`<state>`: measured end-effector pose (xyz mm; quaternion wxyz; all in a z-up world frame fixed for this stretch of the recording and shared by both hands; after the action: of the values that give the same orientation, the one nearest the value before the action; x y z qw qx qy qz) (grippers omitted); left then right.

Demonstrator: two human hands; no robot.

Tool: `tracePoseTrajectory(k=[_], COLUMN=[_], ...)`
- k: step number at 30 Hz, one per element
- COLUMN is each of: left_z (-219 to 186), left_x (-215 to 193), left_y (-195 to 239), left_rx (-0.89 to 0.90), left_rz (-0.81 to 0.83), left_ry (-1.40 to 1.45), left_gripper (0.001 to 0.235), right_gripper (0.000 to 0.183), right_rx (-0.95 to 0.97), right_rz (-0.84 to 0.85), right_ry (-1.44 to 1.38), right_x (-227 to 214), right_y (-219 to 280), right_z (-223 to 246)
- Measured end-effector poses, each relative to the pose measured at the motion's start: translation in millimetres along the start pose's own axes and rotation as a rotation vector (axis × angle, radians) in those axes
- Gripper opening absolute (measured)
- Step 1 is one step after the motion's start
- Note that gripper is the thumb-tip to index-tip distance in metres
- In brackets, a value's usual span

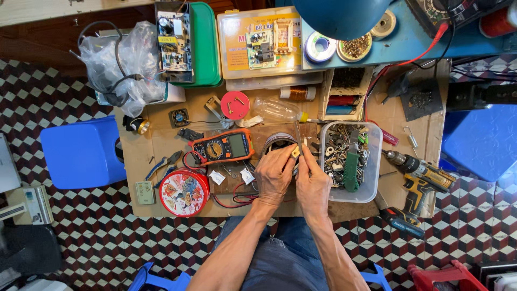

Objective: The person opens a package of electrical components, uses a power drill on a small white plastic part, and then uses a multimeter to test the component. They then use a screwdriver to adjust a small yellow plastic part.

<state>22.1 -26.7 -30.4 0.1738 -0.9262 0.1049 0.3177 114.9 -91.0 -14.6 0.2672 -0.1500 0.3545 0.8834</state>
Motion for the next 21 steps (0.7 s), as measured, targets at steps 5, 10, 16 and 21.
tracePoseTrajectory(k=[5,10,16,21], left_z=[0.0,0.1,0.7,-1.0], left_x=[1.7,2.3,2.5,2.1], left_y=[1.8,-0.1,4.9,0.0], left_rx=[-0.007,-0.005,-0.010,-0.003], left_rz=[0.015,0.011,0.016,0.020], left_ry=[0.008,0.007,-0.007,0.015], left_gripper=[0.026,0.027,0.026,0.029], right_gripper=[0.039,0.035,0.038,0.036], right_rx=[0.029,0.052,0.067,-0.023], right_rz=[-0.008,0.010,0.019,-0.007], right_ry=[-0.011,0.002,-0.063,-0.054], right_x=[-1.3,-5.4,-3.7,-2.5], right_y=[1.1,-0.1,4.5,0.0], right_z=[1.8,2.7,-10.1,-4.8])
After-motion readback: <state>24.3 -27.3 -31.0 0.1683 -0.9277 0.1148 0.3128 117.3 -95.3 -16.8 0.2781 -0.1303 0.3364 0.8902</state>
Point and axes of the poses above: each hand's wrist, its own y-axis away from the middle knuckle, its own x-axis out of the palm, z = x × y, the point moved 2 cm from there along -y, towards the middle knuckle, and after that the axes turned 6 degrees about x, right-handed, at the moved point
